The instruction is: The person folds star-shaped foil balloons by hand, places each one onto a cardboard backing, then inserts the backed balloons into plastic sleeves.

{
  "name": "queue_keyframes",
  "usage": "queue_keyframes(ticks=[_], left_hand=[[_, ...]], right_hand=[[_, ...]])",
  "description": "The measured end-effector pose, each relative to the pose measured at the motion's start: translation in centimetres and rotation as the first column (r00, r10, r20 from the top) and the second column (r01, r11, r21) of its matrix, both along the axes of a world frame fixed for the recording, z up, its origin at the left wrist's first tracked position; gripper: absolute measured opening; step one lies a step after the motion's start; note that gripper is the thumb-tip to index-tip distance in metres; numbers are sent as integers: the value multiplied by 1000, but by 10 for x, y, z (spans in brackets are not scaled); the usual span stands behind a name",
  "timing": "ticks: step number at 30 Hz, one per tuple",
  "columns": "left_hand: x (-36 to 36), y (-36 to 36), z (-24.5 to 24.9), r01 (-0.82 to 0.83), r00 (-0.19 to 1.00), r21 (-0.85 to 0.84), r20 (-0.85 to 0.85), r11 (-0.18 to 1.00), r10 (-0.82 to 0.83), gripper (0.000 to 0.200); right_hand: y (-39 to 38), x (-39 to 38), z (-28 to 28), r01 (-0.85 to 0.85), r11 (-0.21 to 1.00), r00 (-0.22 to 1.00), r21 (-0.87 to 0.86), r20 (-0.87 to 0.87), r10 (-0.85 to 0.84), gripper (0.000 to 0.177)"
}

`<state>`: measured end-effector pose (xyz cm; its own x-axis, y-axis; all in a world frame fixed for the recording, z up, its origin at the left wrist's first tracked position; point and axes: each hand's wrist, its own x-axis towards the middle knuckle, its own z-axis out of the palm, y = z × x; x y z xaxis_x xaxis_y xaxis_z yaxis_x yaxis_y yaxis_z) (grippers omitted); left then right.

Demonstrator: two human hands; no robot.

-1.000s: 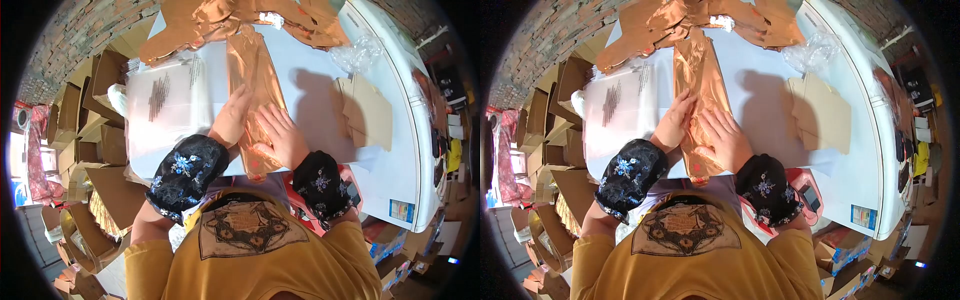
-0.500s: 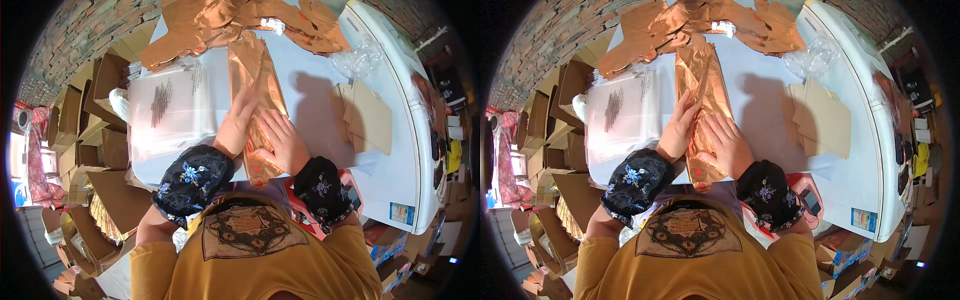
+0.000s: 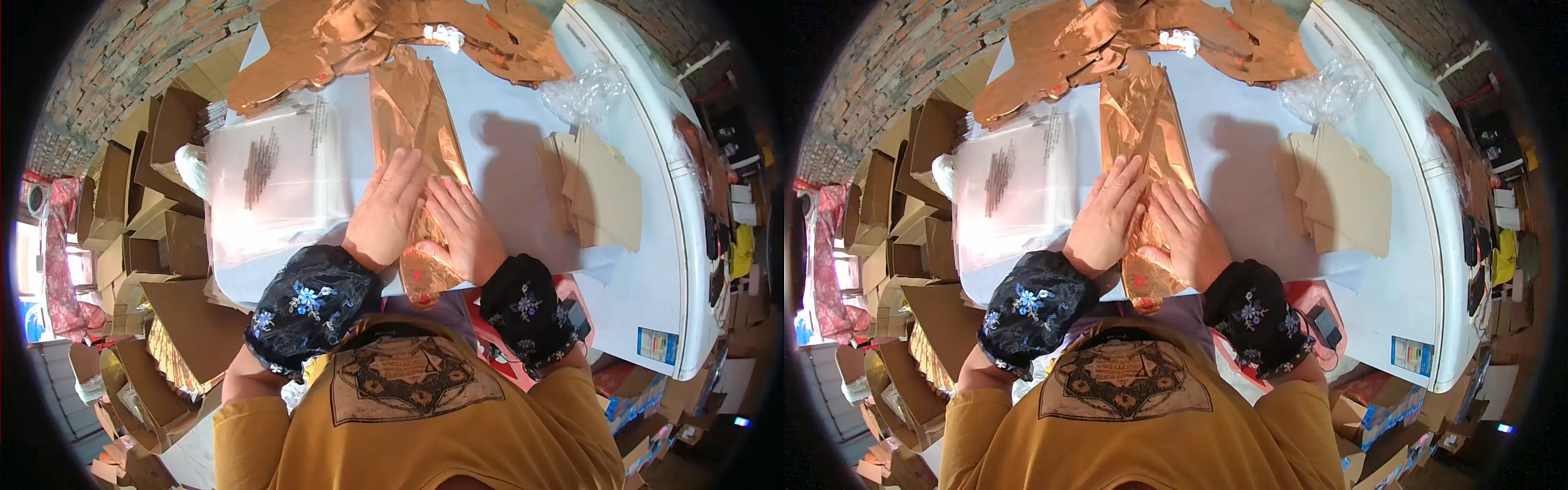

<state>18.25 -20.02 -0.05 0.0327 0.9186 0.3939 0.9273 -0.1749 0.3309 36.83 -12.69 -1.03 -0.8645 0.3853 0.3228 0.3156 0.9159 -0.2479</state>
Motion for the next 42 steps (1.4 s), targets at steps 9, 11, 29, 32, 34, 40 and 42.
queue_keyframes(ticks=[9, 11, 29, 32, 34, 40, 42], left_hand=[[1, -9, -17, -48, 988, -56, -152, 997, 39, 58], [0, -9, -18, -46, 984, -54, -172, 997, 36, 58], [0, -10, -10, -21, 995, -114, -104, 993, 9, 61], [0, -10, -9, -26, 995, -130, -99, 991, 13, 62], [1, -10, -9, -29, 996, -128, -88, 991, 18, 62], [-1, -10, -12, -28, 998, -127, -65, 991, 20, 62], [-2, -10, -12, -28, 998, -128, -68, 991, 20, 62]], right_hand=[[-2, -1, 6, 1, 1000, 1000, -4, 31, -1, 79], [-2, -2, 9, -10, 999, 999, -31, 41, 11, 78], [151, -110, -22, 162, 953, 986, 254, -1, -168, 67], [155, -113, -27, 199, 963, 980, 184, -8, -201, 70], [152, -112, -28, 203, 963, 979, 177, -57, -196, 70], [150, -110, -29, 167, 968, 977, 189, -161, -137, 66], [152, -109, -24, 116, 984, 977, 136, -193, -89, 64]])
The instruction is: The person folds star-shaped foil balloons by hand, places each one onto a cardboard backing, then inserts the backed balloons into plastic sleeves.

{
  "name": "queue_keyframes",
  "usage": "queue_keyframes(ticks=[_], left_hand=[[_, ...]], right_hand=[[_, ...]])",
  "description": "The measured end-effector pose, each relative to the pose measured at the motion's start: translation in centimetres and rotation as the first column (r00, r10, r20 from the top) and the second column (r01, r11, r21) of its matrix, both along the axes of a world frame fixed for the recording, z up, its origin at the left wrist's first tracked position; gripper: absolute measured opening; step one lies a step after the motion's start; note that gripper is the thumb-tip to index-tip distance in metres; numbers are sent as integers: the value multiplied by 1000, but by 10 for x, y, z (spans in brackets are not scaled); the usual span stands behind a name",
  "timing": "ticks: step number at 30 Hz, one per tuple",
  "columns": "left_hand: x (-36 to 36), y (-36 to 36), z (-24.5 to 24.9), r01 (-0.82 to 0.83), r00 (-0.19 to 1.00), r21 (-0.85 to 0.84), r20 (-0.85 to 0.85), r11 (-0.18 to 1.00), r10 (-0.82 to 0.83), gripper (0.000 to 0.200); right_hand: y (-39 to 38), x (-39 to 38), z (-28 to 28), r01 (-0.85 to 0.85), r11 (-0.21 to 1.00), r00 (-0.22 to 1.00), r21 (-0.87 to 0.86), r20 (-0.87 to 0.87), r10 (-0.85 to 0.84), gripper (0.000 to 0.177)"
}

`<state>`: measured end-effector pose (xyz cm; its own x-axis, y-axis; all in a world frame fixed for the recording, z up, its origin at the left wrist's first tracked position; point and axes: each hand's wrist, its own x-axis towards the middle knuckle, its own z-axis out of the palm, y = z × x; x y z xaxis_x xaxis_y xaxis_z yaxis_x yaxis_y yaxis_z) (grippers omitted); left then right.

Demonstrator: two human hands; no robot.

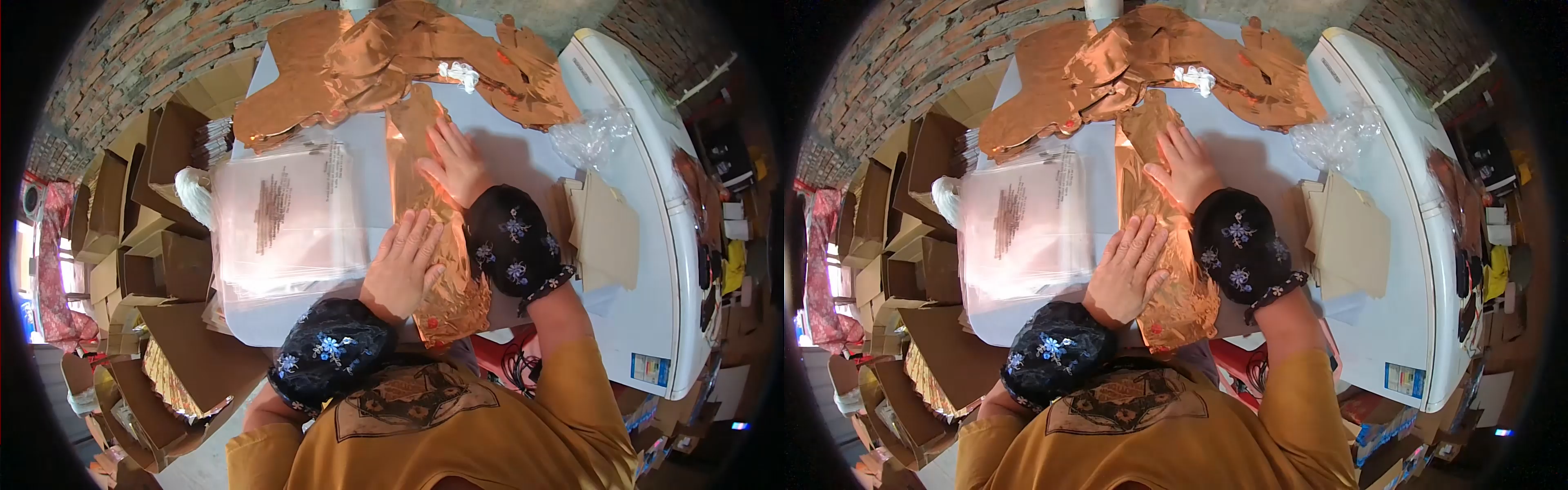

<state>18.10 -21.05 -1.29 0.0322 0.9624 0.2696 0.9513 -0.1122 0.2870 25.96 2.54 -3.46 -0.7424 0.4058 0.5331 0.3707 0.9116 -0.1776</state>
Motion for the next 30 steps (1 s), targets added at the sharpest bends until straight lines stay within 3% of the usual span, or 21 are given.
queue_keyframes(ticks=[3, 6, 9, 12, 21, 24, 27, 28, 30], left_hand=[[1, 1, 0, -5, 1000, -11, 9, 1000, 5, 63], [1, 1, 0, -9, 1000, -2, 7, 1000, 9, 64], [1, 1, 0, -7, 1000, 9, 1, 1000, 7, 64], [1, 0, 1, -7, 1000, 17, 1, 1000, 7, 64], [2, 2, 0, -5, 1000, 7, 24, 1000, 5, 64], [1, 1, 1, 1, 1000, 6, 21, 1000, -1, 64], [2, 1, 1, 0, 1000, -3, 20, 1000, 0, 64], [2, 1, 1, 1, 1000, -3, 16, 1000, -1, 64], [1, 1, 2, 3, 1000, -4, 5, 1000, -3, 64]], right_hand=[[-2, -1, 17, 10, 998, 994, 61, 104, -16, 66], [-12, -14, 35, -132, 983, 974, 125, 203, 104, 70], [-19, -30, 32, -249, 968, 942, 14, 237, 238, 73], [-9, -45, 15, -247, 968, 928, -35, 278, 247, 74], [-10, -46, 24, -235, 964, 919, -126, 293, 263, 79], [-8, -41, 22, -269, 955, 930, -128, 224, 292, 80], [-12, -22, 39, -161, 985, 968, -56, 186, 169, 83], [-6, -16, 38, -90, 996, 965, 20, 248, 82, 85], [11, -6, 21, -36, 999, 962, -10, 271, 38, 85]])
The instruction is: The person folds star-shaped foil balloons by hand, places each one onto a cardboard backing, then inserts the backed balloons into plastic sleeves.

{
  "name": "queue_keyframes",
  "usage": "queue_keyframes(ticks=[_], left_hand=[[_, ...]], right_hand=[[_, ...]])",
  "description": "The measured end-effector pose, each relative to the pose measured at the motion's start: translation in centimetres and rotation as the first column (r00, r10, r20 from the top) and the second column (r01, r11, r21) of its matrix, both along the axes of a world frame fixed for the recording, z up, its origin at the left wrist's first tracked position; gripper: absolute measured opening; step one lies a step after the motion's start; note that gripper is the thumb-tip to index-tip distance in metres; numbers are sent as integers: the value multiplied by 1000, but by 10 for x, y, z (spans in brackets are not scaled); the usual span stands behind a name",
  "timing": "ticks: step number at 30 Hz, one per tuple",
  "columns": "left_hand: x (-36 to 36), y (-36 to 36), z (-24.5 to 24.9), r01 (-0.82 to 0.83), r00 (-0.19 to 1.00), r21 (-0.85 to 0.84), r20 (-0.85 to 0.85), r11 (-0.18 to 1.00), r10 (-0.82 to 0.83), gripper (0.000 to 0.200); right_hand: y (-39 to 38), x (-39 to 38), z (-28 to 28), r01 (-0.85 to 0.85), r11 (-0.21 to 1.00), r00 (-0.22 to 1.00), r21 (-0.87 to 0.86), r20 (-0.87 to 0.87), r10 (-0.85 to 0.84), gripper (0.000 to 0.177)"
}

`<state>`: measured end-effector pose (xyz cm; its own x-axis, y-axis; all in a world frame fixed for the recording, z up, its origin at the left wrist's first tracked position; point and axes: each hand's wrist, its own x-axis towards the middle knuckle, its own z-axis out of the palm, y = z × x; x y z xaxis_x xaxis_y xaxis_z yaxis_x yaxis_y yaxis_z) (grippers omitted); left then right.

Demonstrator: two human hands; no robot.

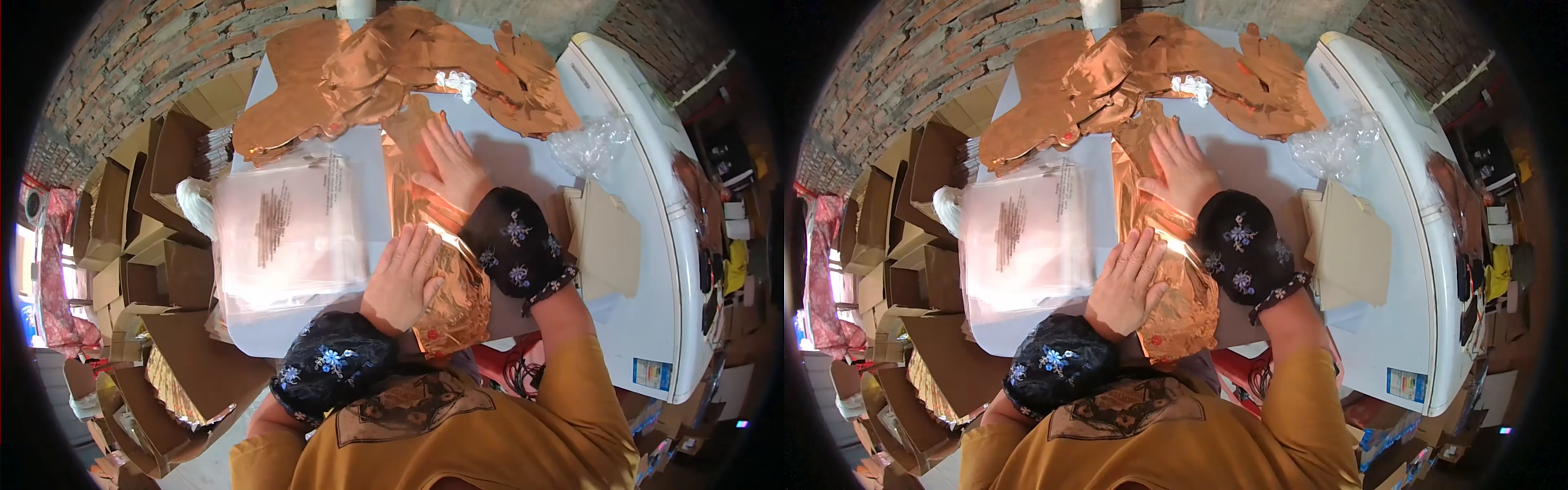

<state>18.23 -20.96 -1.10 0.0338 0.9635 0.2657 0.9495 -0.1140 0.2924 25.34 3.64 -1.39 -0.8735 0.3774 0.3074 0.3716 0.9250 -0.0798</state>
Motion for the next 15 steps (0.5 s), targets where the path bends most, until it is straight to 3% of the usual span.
queue_keyframes(ticks=[7, 9, 11, 13, 15], left_hand=[[-1, 1, 3, -4, 1000, -20, -10, 1000, 4, 64], [0, -1, -1, -5, 1000, -27, 16, 1000, 6, 64], [0, -1, 1, -7, 1000, 0, -13, 1000, 7, 61], [1, 0, -3, -9, 998, 14, -60, 1000, 10, 60], [1, 0, -6, -5, 998, 24, -65, 1000, 6, 60]], right_hand=[[17, 4, -24, 22, 988, 999, -154, -44, -29, 80], [44, -1, -21, -112, 988, 992, 108, 66, 106, 73], [23, 23, -9, -183, 983, 983, -29, 16, 183, 67], [-13, 45, 40, -232, 864, 960, -446, -246, 131, 62], [-39, 79, 47, -246, 907, 965, -341, -172, 197, 62]])
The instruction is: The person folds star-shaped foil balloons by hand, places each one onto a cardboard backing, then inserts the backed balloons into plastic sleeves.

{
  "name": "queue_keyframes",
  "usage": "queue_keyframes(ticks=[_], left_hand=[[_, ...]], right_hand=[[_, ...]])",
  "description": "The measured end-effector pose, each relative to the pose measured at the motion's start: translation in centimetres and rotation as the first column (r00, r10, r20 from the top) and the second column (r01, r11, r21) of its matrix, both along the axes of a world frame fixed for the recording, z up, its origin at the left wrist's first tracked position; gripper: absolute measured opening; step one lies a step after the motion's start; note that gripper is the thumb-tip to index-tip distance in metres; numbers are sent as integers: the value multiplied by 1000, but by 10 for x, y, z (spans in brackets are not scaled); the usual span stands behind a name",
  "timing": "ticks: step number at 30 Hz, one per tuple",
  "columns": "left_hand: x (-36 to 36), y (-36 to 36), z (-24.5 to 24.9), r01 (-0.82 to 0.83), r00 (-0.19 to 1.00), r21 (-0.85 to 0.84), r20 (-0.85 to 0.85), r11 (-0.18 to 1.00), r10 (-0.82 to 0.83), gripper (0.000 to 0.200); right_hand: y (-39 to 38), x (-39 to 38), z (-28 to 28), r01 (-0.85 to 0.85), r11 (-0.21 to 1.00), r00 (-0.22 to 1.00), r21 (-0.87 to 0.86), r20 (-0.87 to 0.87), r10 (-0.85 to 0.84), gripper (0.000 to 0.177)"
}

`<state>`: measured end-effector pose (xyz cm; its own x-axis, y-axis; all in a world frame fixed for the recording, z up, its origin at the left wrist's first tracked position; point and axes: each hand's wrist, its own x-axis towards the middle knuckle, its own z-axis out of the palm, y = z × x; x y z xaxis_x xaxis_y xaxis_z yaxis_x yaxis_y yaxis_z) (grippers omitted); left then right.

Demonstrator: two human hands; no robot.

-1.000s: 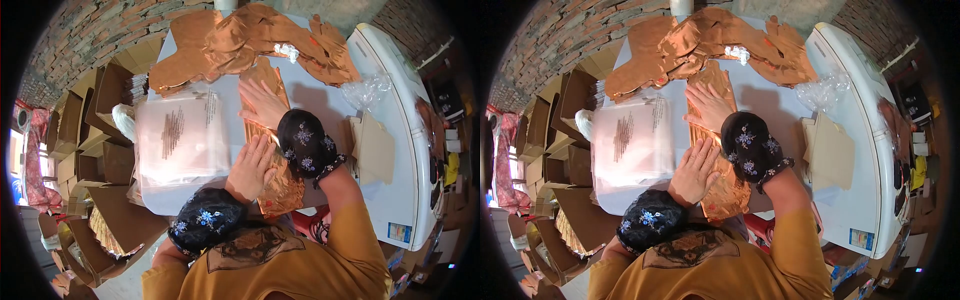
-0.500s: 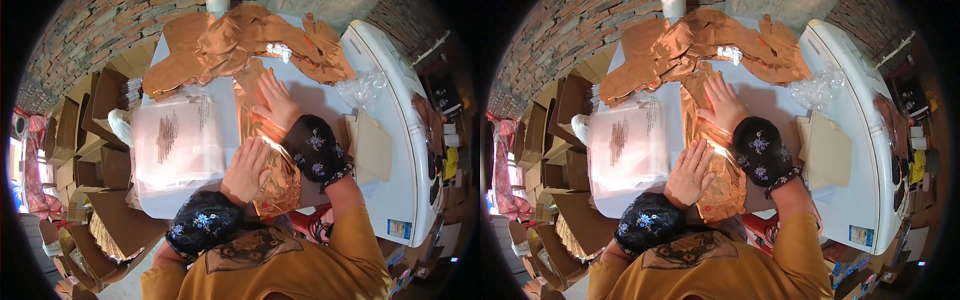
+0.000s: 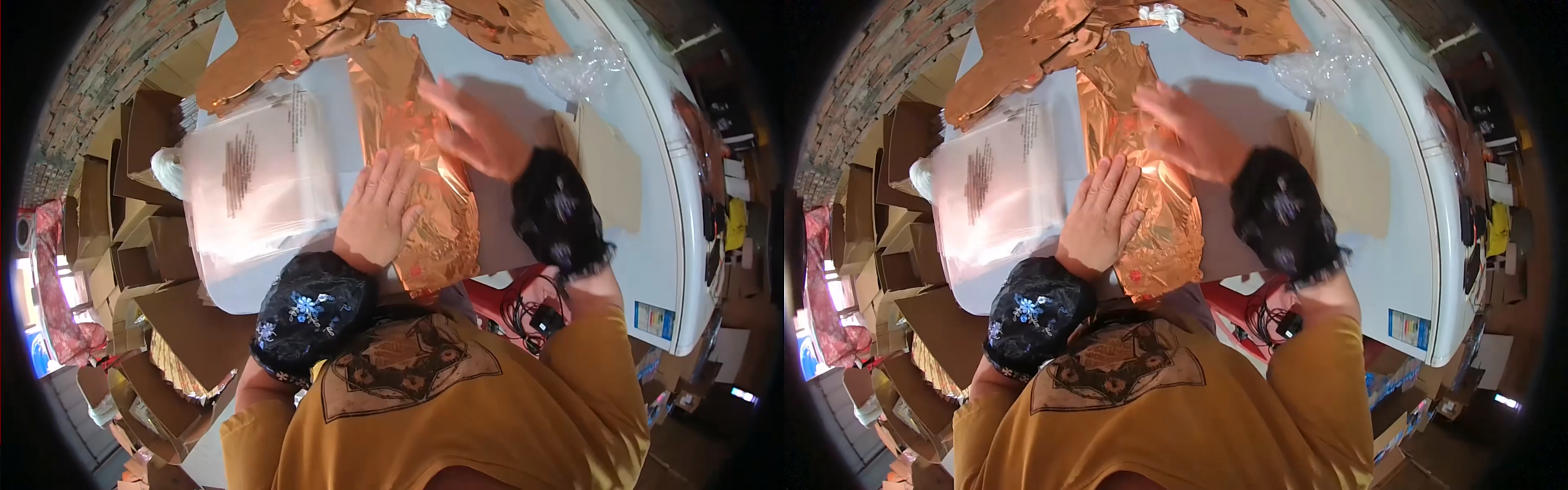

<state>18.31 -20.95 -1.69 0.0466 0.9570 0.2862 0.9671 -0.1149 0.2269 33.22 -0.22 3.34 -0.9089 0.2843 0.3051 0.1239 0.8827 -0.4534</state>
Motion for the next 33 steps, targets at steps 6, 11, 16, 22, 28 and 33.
queue_keyframes(ticks=[6, 11, 16, 22, 28, 33], left_hand=[[-2, 0, -4, 4, 999, 10, -32, 1000, -4, 60], [-4, 1, -2, 37, 999, -15, -34, 999, -38, 57], [-7, 3, -3, 77, 997, -36, -8, 996, -78, 55], [-5, 1, -1, 50, 998, -25, -22, 998, -51, 55], [-3, 0, -2, 31, 999, -4, -26, 1000, -31, 56], [-3, 0, -3, 27, 1000, 21, 3, 999, -27, 56]], right_hand=[[-97, 108, -3, 40, 996, 985, 80, 166, -53, 64], [-99, 148, 13, 244, 924, 938, 295, 171, -302, 66], [-61, 180, 24, 590, 564, 683, 578, 15, -730, 75], [-45, 204, -4, 607, 658, 714, 446, 59, -698, 68], [-65, 196, 6, 645, 612, 709, 458, -60, -703, 41], [-68, 190, 20, 669, 572, 676, 474, -69, -733, 28]])
